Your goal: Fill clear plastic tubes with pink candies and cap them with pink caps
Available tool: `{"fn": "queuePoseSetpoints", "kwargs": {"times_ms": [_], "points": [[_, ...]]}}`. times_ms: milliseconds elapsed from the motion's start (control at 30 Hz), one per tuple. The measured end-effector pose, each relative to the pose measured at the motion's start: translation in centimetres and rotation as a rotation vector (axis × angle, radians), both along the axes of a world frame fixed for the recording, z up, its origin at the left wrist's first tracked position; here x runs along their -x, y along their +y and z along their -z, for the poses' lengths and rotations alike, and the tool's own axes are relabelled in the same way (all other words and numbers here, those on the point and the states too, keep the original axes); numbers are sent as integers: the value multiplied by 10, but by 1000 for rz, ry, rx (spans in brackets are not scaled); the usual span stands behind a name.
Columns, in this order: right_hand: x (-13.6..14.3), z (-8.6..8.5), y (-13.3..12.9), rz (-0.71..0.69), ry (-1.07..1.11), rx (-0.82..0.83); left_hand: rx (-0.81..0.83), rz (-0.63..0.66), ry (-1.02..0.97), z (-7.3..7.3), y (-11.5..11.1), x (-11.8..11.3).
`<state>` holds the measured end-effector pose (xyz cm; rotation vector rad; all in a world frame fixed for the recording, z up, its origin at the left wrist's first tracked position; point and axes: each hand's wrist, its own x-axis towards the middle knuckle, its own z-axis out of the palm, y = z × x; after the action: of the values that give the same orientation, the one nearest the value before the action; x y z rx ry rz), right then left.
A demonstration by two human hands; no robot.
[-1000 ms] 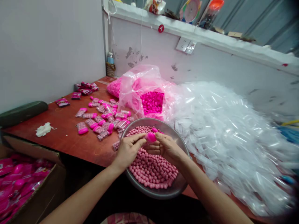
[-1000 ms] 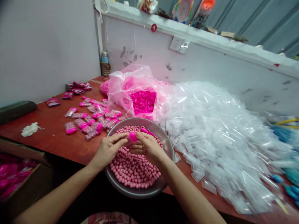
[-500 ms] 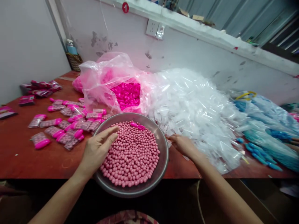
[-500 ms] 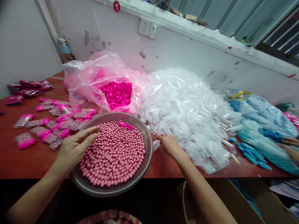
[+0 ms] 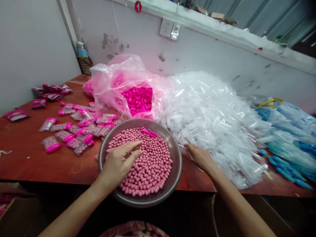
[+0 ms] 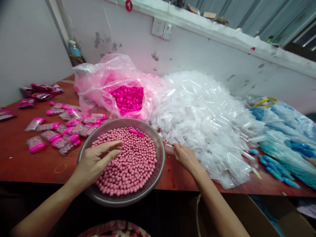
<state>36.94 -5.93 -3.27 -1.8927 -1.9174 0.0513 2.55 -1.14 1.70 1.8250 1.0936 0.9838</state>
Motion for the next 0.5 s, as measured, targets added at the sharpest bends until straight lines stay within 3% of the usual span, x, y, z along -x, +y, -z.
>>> {"fn": "queuePoseSetpoints", "kwargs": {"times_ms": [133,267,367,500], "points": [[23,-44,-8,81,27,-124,-21,105,-23,-11,-13,-11],[80,-88,-13,-301,171,33,16,159,-113,-18,-18,-22],[115,-99,-9,-389,266,104,68,201,-150,-18,-19,-20],[136,-93,1,-369,416,191,113,173,-152,-19,-21,-8]]}}
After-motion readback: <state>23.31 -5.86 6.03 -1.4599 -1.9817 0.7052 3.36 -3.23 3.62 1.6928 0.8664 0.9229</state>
